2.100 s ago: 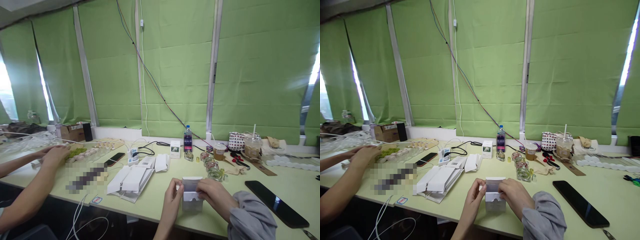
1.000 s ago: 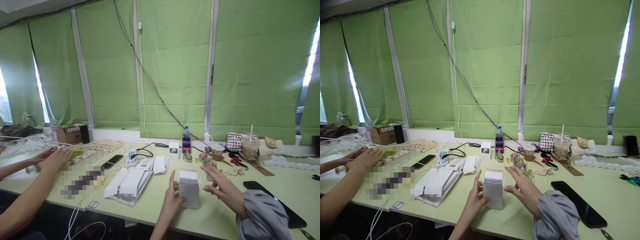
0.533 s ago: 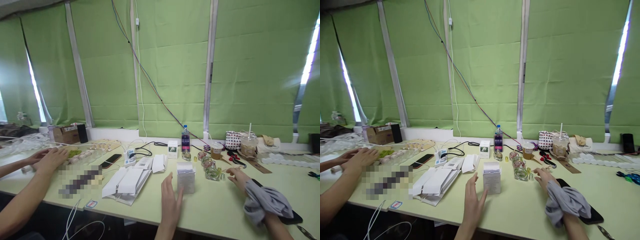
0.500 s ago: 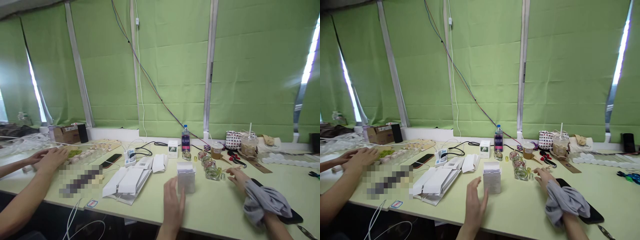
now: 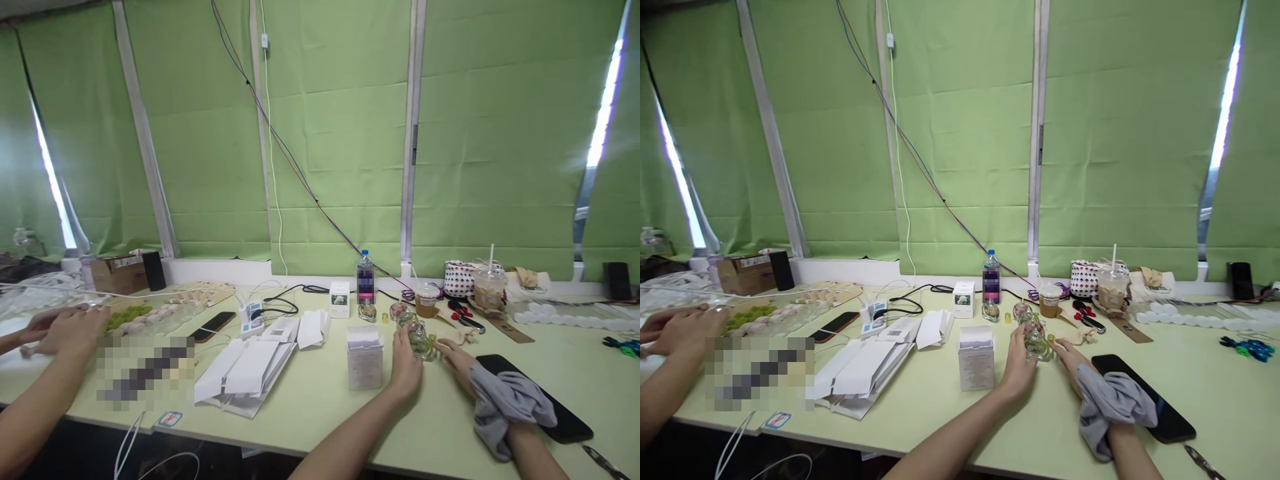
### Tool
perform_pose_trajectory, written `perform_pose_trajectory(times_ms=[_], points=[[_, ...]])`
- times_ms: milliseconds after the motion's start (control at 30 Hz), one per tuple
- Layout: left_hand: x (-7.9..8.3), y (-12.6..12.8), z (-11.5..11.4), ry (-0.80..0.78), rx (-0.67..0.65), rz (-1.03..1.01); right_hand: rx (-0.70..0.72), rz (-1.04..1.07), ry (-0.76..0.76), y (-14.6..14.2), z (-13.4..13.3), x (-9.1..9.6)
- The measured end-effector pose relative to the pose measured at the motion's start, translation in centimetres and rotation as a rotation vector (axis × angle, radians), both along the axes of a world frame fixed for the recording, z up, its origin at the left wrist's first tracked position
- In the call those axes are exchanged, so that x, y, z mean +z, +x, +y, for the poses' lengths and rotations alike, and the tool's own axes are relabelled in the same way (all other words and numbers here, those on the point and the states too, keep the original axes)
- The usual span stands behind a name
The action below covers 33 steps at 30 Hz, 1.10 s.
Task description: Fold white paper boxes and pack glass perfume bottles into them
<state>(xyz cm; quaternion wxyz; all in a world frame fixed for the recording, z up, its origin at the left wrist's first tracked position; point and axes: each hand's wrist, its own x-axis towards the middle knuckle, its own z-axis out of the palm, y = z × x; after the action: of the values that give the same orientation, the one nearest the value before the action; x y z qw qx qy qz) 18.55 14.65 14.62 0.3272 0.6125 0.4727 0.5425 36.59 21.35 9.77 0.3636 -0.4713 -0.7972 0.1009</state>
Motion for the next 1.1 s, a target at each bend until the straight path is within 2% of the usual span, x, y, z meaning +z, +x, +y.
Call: perform_pose_trajectory(times_ms=[133,333,567,733,900,1100], points=[[-0.4,-0.1,0.9,0.014,0.032,0.037,0.014,-0.016,-0.016,0.1,-0.1,0.2],[-0.2,-0.7,0.7,-0.001,0.047,0.068,-0.016,-0.058,-0.086,0.4,-0.3,0.3],[-0.3,-0.9,-0.6,-0.029,-0.002,0.092,-0.033,-0.080,-0.144,0.1,-0.7,-0.1],[-0.6,-1.4,-2.0,0.000,-0.041,0.123,-0.048,-0.079,-0.153,0.3,-0.9,0.4],[-0.7,-1.5,-2.5,0.013,-0.049,0.153,-0.062,-0.019,-0.149,0.4,-1.0,0.8],[-0.8,-1.3,-2.4,0.014,-0.042,0.157,-0.089,0.140,-0.165,0.1,-1.1,-0.4]])
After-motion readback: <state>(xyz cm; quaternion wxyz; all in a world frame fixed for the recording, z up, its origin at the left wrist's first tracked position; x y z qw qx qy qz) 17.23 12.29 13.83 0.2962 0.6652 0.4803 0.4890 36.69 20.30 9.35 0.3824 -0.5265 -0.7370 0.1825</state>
